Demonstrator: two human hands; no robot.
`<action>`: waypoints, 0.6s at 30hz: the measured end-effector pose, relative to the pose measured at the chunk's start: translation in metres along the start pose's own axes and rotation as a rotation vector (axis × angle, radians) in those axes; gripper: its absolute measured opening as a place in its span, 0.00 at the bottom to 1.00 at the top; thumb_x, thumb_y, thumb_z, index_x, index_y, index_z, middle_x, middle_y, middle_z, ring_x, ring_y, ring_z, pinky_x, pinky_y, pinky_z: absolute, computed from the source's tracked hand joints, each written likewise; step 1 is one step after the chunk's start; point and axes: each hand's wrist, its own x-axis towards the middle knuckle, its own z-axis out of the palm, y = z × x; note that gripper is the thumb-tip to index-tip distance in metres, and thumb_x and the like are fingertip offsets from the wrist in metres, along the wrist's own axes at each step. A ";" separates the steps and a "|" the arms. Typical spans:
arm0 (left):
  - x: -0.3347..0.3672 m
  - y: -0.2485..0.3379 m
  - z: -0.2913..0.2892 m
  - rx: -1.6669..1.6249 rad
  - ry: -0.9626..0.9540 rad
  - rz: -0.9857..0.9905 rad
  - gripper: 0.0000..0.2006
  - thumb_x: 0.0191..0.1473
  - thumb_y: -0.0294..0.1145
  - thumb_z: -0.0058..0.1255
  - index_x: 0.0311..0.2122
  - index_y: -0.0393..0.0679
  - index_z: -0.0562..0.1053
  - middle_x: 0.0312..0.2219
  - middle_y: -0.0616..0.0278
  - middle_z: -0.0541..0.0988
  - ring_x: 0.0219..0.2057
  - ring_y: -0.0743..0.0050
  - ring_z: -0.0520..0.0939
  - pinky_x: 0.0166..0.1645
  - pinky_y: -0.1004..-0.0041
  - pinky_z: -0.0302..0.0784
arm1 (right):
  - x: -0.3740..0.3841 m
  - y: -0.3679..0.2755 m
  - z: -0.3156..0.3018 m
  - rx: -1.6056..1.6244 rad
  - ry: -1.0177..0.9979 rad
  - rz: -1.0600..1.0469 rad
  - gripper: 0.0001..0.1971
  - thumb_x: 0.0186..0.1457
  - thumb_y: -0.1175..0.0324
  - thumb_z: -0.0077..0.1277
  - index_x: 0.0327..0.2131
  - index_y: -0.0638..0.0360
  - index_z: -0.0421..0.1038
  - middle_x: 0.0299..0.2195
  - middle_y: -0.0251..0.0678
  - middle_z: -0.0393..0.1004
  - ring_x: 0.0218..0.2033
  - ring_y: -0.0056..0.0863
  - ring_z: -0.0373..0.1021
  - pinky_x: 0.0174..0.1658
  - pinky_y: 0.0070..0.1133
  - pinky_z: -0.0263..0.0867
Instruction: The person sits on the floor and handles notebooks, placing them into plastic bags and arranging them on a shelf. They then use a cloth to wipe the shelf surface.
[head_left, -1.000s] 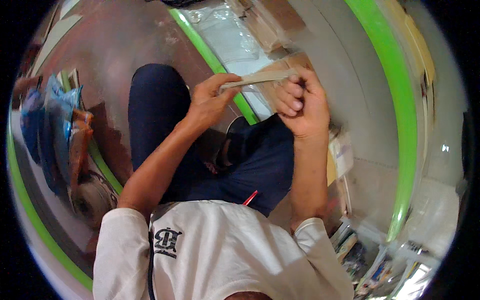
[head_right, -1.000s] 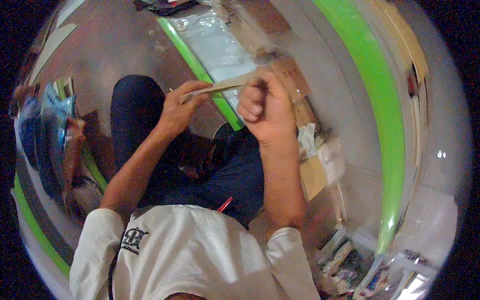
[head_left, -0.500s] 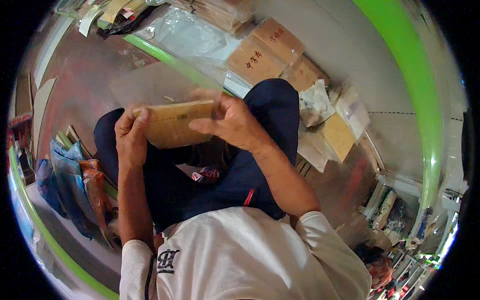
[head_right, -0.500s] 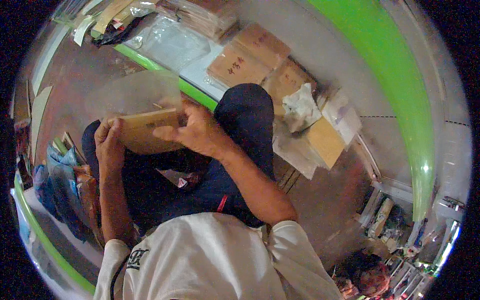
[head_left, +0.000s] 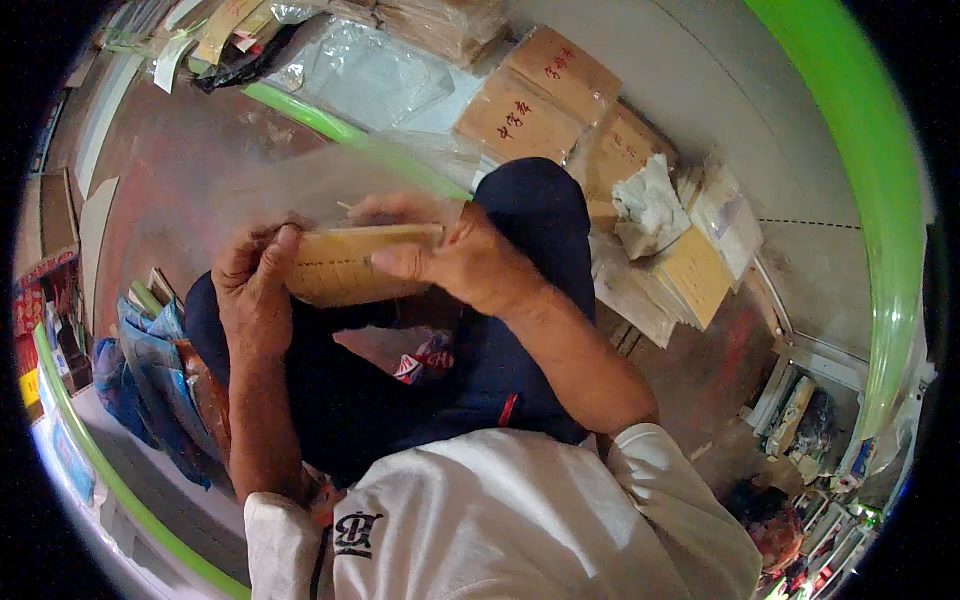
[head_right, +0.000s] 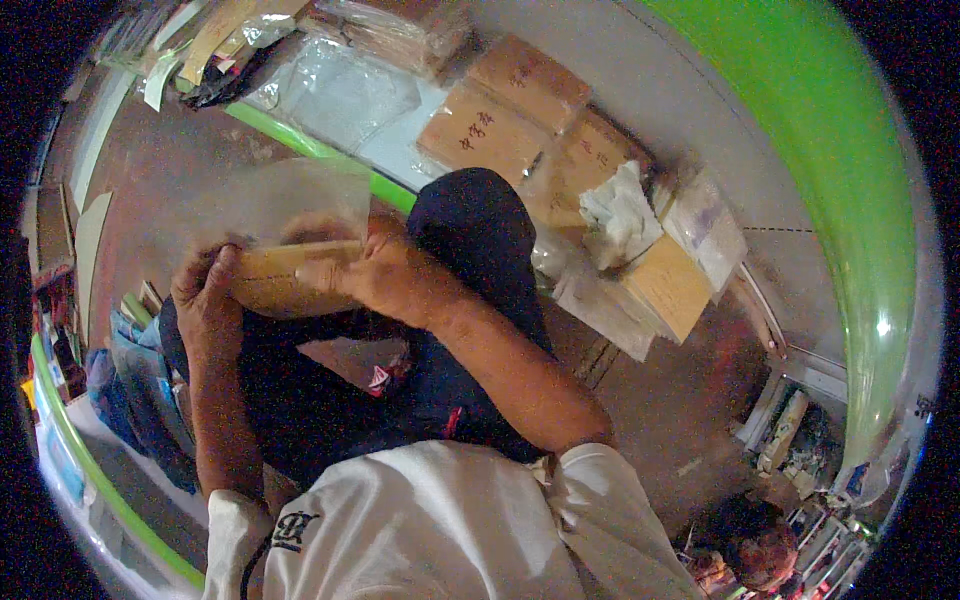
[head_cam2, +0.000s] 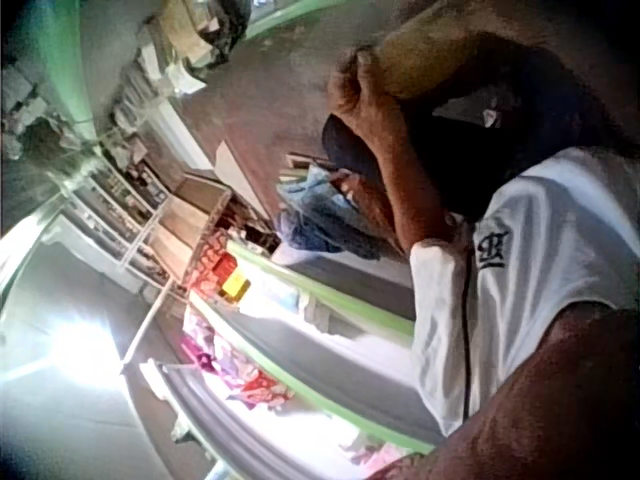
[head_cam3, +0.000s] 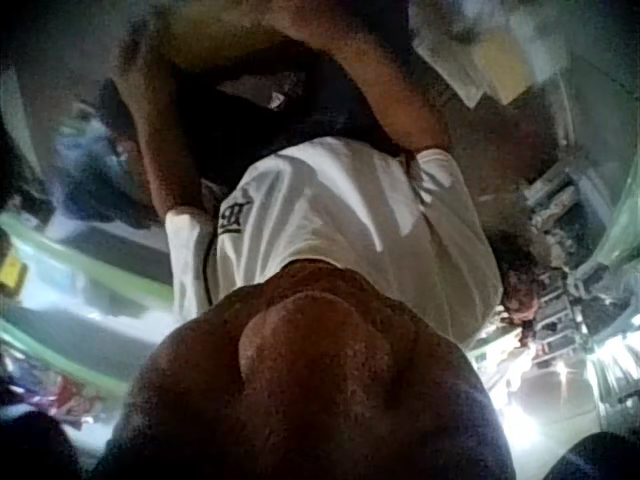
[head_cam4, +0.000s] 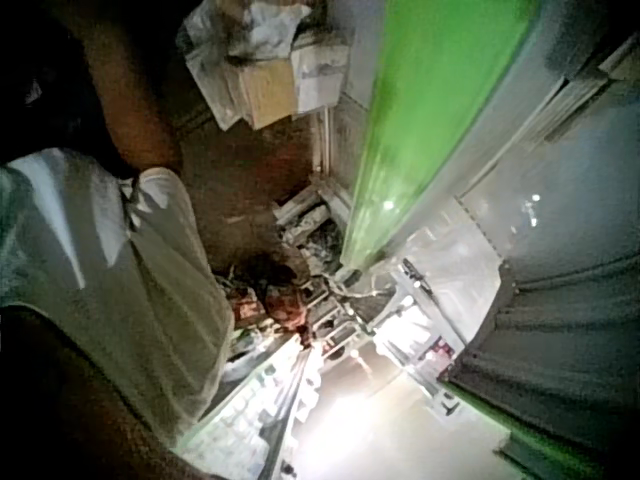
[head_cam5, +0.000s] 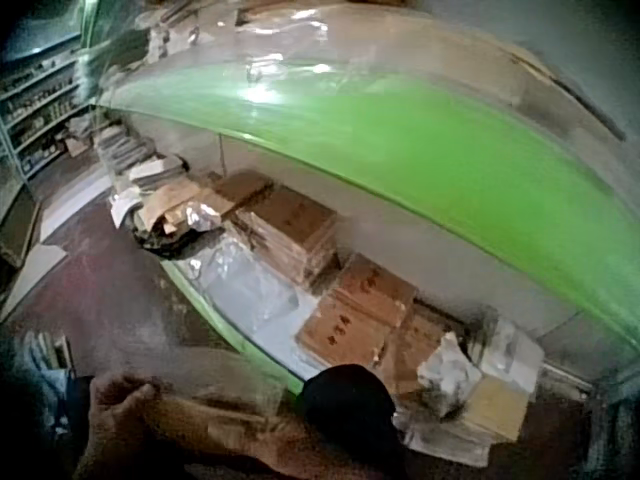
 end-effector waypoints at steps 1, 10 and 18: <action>0.003 0.000 -0.001 -0.012 0.001 -0.027 0.07 0.52 0.28 0.51 0.35 0.38 0.76 0.29 0.65 0.78 0.32 0.81 0.75 0.40 0.80 0.68 | 0.003 0.007 0.001 -0.061 0.024 -0.053 0.20 0.49 0.71 0.54 0.47 0.61 0.66 0.41 0.31 0.71 0.43 0.20 0.65 0.48 0.20 0.62; 0.017 0.032 -0.015 0.095 0.076 0.030 0.08 0.52 0.28 0.51 0.35 0.37 0.75 0.28 0.68 0.77 0.31 0.84 0.74 0.38 0.82 0.67 | 0.020 -0.002 0.032 -0.212 0.067 -0.091 0.18 0.51 0.71 0.52 0.46 0.61 0.67 0.40 0.29 0.71 0.40 0.17 0.66 0.44 0.19 0.63; 0.037 0.045 -0.043 -0.131 -0.211 -0.037 0.09 0.52 0.30 0.51 0.39 0.40 0.73 0.28 0.68 0.76 0.31 0.82 0.74 0.37 0.79 0.68 | 0.029 -0.052 0.055 -0.264 0.136 -0.074 0.15 0.51 0.67 0.51 0.40 0.66 0.71 0.32 0.34 0.75 0.31 0.19 0.69 0.37 0.21 0.66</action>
